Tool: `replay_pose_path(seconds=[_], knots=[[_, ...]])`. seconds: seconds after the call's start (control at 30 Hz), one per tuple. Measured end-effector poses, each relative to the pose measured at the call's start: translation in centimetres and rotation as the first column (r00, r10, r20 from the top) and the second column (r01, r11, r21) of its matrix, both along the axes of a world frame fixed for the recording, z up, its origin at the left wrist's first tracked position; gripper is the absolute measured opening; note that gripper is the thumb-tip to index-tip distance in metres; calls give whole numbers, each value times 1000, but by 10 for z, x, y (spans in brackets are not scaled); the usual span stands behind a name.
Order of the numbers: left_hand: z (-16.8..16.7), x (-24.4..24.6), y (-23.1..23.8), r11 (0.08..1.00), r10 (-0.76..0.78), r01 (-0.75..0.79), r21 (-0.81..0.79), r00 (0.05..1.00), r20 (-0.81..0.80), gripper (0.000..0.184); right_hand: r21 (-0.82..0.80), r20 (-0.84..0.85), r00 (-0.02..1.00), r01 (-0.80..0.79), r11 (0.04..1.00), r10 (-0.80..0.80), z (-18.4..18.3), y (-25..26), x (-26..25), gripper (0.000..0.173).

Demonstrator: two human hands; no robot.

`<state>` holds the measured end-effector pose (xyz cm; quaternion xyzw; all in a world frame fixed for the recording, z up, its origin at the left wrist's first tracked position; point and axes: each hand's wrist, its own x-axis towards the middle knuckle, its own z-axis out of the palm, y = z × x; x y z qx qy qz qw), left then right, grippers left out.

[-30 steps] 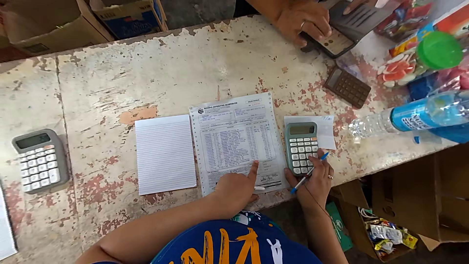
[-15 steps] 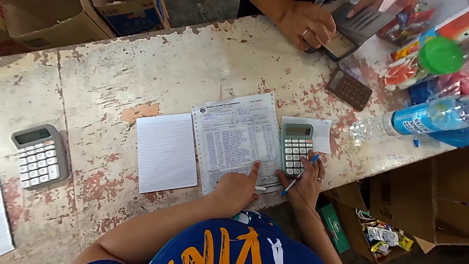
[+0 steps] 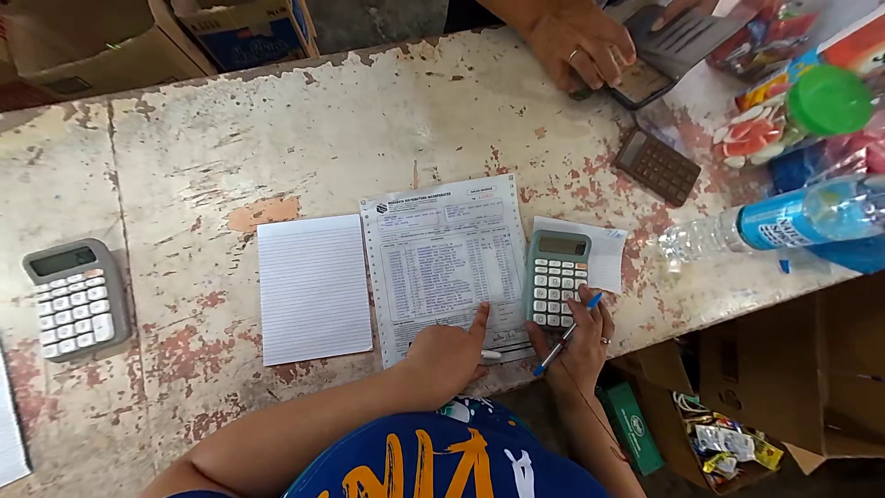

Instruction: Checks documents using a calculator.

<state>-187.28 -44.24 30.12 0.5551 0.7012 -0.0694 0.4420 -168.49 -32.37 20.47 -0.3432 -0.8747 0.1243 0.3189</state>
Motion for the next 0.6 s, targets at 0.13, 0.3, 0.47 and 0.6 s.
replay_pose_path(seconds=[0.13, 0.3, 0.47, 0.6], knots=[[1, -1, 1, 1000, 7, -7, -12, 1000, 16, 90, -196, -329, 944, -52, 979, -15, 6, 9, 9, 61], [-1, -1, 0, 1000, -5, 5, -8, 1000, 6, 90, -704, -494, 669, 67, 707, -556, 42, 50, 12, 42], [0, -2, -1, 1000, -8, 8, 0, 1000, 21, 89, -737, -54, 898, 259, 624, -436, 53, 81, 27, 51], [0, -1, 0, 1000, 5, -5, -7, 1000, 20, 90, -626, -101, 912, 253, 738, -398, 46, 85, 30, 68]])
